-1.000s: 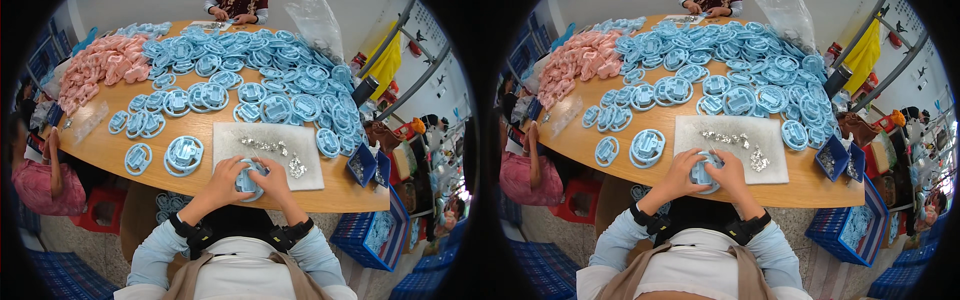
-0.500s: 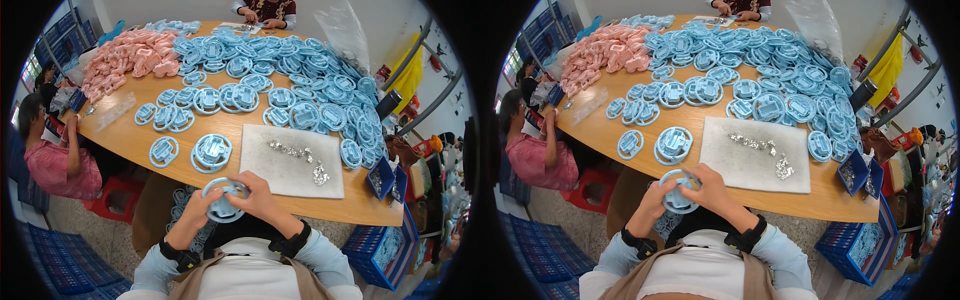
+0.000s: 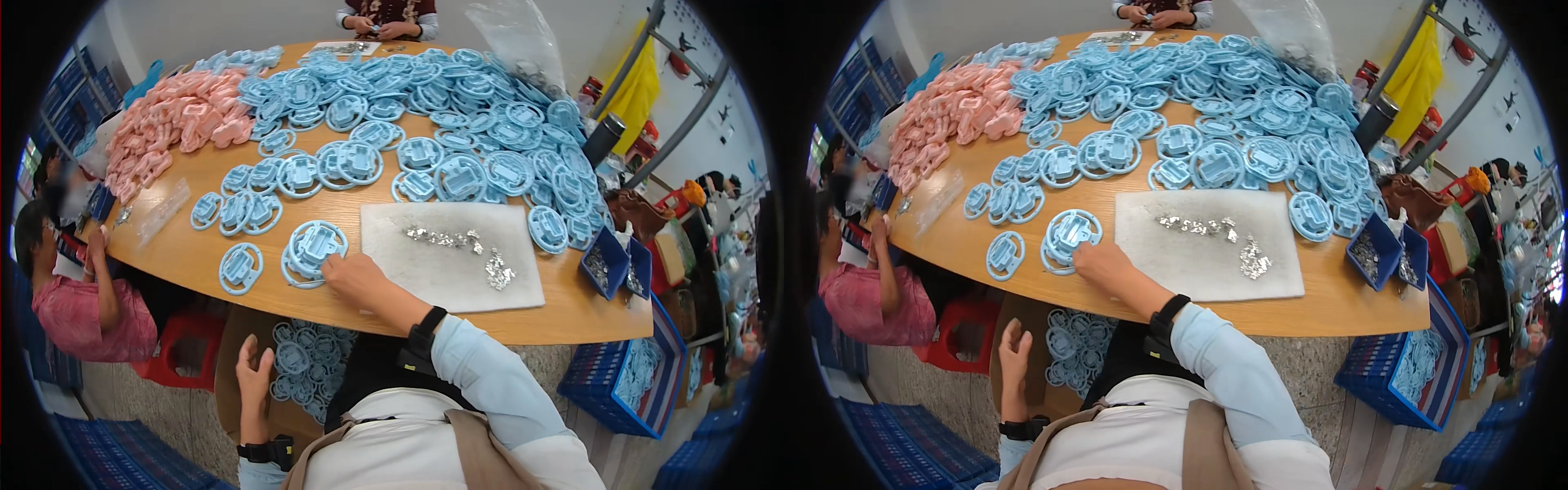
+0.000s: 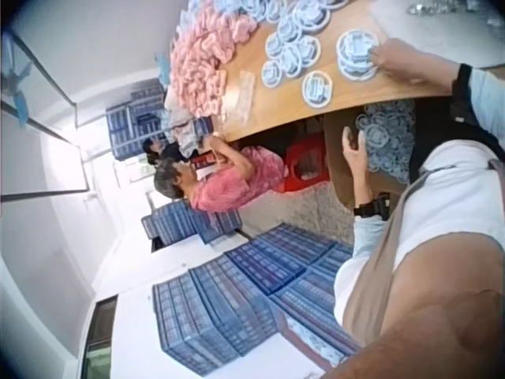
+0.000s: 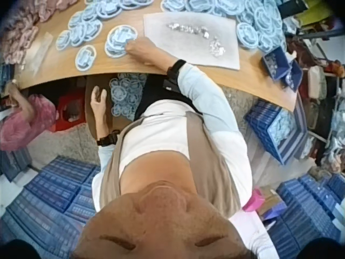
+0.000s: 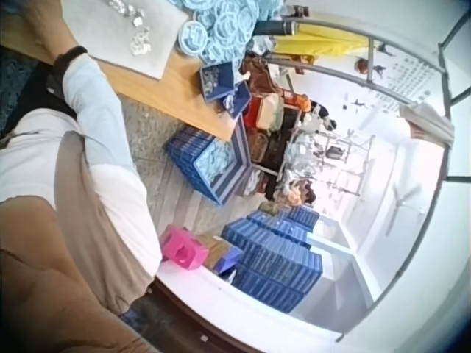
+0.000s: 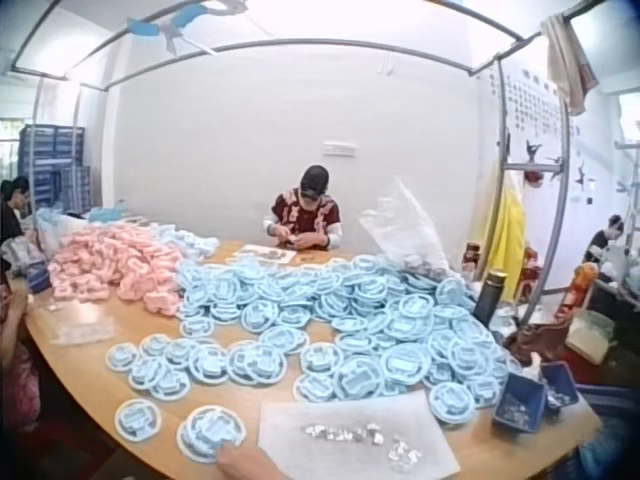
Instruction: Manually assembling plastic components by inserting metal clips into plastic housings.
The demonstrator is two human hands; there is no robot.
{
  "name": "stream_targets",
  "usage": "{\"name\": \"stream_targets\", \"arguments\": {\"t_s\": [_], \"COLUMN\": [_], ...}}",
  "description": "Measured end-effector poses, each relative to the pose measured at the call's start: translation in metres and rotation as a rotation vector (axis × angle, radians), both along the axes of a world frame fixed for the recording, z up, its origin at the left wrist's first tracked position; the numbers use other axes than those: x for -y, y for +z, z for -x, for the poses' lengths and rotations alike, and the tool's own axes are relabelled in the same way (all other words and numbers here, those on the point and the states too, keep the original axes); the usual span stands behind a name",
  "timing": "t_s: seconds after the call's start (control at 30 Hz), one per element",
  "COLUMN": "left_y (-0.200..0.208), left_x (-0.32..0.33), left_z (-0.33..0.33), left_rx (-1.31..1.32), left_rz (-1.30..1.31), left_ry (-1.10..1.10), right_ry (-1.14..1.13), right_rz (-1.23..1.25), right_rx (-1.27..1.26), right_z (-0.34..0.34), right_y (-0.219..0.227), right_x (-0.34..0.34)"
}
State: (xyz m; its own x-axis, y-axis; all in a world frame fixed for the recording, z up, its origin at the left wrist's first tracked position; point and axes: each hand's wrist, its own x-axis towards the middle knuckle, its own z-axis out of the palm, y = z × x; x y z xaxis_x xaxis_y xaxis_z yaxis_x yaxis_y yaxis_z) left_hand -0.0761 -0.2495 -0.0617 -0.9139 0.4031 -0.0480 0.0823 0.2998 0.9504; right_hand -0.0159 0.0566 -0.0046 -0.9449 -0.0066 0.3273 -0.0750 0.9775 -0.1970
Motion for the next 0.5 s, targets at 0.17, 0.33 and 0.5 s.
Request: {"name": "stream_targets", "arguments": {"t_s": [0.17, 0.33, 0.5], "left_y": [0.064, 0.099, 0.105], "left_x": [-0.055, -0.117, -0.188], "left_z": [0.011, 0.001, -0.045], "left_rx": [-0.234, -0.552, -0.717], "left_rz": [-0.083, -0.044, 0.057], "left_ry": [-0.162, -0.358, -0.721], "right_ry": [-0.062, -0.134, -0.225], "right_rz": [-0.027, -0.017, -0.088], "right_rx": [-0.271, -0.461, -0.247], "right_z": [-0.005, -0.072, -0.16], "right_y": [0.007, 0.039, 0.021], "right_x": [-0.018, -0.051, -0.057]}}
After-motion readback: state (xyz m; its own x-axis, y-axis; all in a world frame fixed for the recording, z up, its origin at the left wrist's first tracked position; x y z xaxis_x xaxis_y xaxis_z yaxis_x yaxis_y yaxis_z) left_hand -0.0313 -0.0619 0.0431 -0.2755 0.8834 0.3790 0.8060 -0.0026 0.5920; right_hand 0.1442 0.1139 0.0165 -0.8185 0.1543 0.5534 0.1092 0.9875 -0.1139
